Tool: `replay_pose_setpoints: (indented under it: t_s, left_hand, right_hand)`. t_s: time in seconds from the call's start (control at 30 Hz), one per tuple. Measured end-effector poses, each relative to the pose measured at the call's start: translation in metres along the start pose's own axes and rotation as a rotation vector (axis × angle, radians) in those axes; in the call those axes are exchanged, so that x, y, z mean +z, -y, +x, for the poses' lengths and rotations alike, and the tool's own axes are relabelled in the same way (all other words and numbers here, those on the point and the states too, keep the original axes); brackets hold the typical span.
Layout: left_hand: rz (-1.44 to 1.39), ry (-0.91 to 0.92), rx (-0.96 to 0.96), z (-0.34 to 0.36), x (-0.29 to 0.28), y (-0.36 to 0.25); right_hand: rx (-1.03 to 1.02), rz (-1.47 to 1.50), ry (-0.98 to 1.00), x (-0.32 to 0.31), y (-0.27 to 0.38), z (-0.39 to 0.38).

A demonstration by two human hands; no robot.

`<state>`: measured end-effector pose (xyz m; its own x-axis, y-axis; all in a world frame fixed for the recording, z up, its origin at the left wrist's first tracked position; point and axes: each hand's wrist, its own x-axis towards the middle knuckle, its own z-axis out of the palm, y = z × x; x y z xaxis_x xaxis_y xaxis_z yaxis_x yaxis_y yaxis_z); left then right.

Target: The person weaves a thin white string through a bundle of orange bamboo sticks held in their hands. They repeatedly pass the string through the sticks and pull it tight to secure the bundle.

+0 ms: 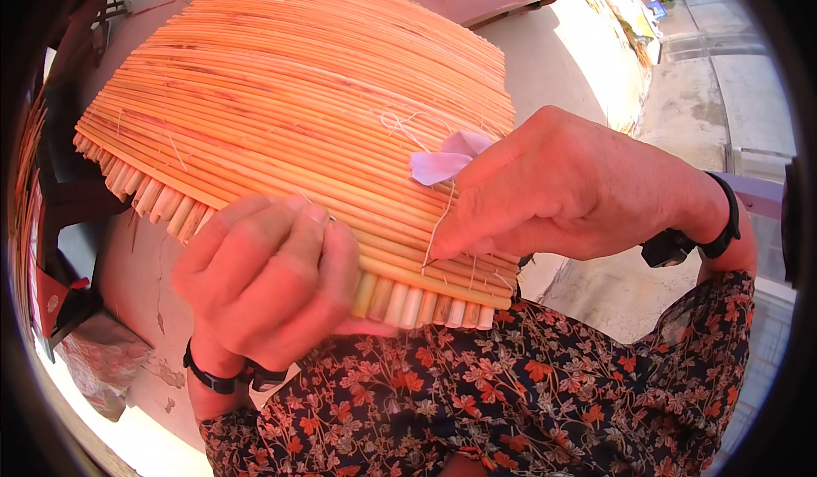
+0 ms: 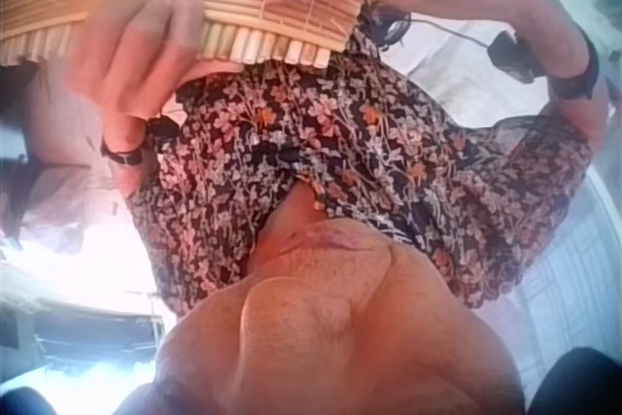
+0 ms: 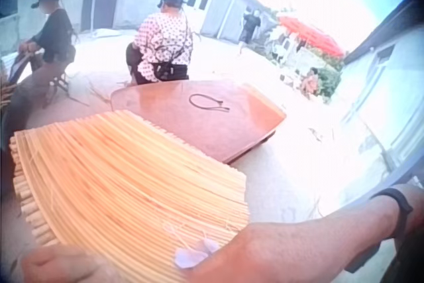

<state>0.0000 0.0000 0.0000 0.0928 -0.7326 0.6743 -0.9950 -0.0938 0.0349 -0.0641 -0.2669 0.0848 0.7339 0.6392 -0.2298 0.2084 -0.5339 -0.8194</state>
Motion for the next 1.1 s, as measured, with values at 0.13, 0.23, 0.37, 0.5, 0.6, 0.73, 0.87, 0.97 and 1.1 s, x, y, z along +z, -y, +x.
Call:
replay_pose_setpoints:
  t_s: [0.13, 0.23, 0.37, 0.5, 0.6, 0.73, 0.87, 0.97, 1.1]
  left_hand:
    - [-0.008, 0.001, -0.01, 0.0, 0.001, -0.002]
    - [-0.022, -0.006, -0.013, 0.0, 0.002, -0.004]
    - [-0.048, 0.016, -0.009, -0.002, 0.002, -0.006]
    - [-0.028, -0.002, -0.02, -0.001, 0.002, -0.004]
    - [-0.029, -0.01, -0.02, -0.001, 0.001, -0.003]
    - [-0.02, -0.033, -0.025, -0.001, 0.003, -0.004]
    - [-0.038, -0.047, -0.003, 0.001, 0.009, -0.004]
    - [-0.008, -0.05, -0.017, -0.001, 0.005, -0.007]
    - [-0.052, -0.037, 0.037, -0.008, 0.003, -0.002]
  right_hand:
    - [0.016, -0.028, 0.002, 0.0, 0.004, 0.001]
    - [0.056, -0.057, 0.016, 0.001, 0.01, 0.0]
    - [0.126, -0.121, 0.075, -0.005, 0.018, 0.002]
    - [0.113, -0.269, 0.116, -0.007, 0.024, 0.009]
    - [0.109, -0.338, 0.117, -0.007, 0.027, 0.013]
    - [0.085, -0.386, 0.16, -0.009, 0.034, 0.021]
    - [0.147, -0.648, 0.291, -0.005, 0.041, 0.018]
    - [0.074, -0.757, 0.325, -0.001, 0.04, 0.026]
    - [0.09, -0.512, 0.367, -0.006, 0.034, 0.037]
